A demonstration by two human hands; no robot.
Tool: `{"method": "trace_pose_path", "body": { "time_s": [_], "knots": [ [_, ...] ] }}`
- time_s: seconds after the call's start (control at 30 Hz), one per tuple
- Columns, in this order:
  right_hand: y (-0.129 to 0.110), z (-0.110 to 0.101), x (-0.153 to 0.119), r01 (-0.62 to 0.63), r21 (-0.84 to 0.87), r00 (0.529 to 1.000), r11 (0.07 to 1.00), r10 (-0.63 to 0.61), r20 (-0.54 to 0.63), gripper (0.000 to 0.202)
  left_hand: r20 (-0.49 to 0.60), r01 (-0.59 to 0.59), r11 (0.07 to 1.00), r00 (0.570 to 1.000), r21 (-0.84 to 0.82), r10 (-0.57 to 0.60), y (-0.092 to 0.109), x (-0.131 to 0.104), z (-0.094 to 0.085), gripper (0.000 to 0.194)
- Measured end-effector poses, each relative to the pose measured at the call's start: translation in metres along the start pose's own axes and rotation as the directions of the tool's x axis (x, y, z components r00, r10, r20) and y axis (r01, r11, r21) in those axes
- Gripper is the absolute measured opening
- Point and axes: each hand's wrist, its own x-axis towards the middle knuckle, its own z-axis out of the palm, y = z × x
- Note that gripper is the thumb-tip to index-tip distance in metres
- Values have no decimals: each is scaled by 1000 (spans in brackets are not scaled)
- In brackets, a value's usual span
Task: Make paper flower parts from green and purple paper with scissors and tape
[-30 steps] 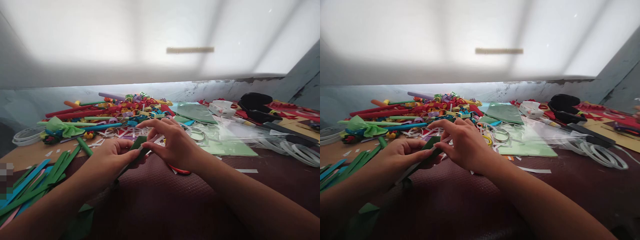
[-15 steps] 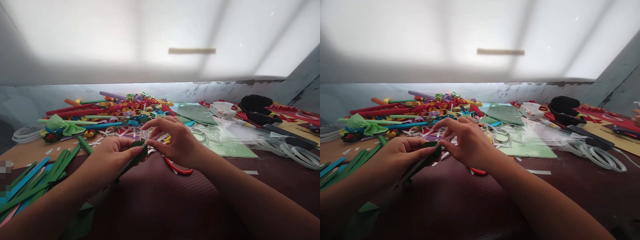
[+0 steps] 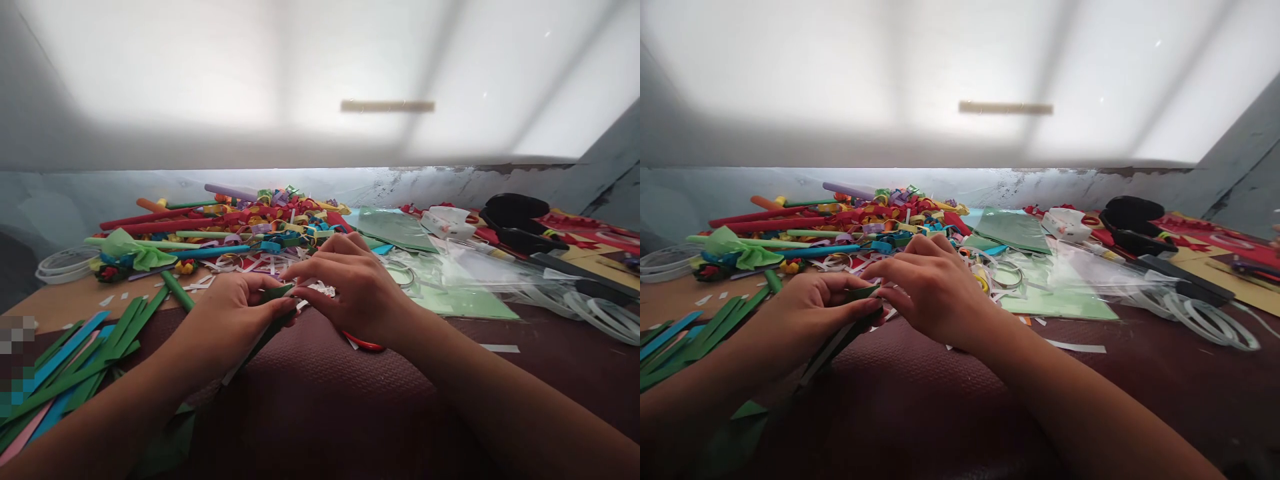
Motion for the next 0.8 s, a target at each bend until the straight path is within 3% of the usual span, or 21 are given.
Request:
{"method": "trace_pose_path", "body": {
  "time_s": [0.23, 0.5, 0.63, 0.7, 0.8],
  "knots": [
    [2, -1, -2, 139, -119, 990, 983, -136, 36, 15, 50, 57, 998, 997, 4, -58, -2, -3, -3, 32],
    [-2, 0, 0, 30, -119, 999, 992, -26, 35, 12, 55, -42, 993, 998, 110, 36, 0, -2, 0, 38],
    [0, -4, 2, 21, -175, 999, 984, -15, 34, 18, -26, -41, 998, 999, 37, 42, -2, -1, 2, 32],
    [1, -5, 3, 3, -139, 1000, 990, 0, 24, 18, -76, -51, 998, 996, 35, 54, -3, -1, 0, 31],
    [1, -4, 4, -53, 96, 998, 994, 56, -32, 10, -123, -135, 982, 981, 133, 152, -1, -2, -5, 31]
  ]
}}
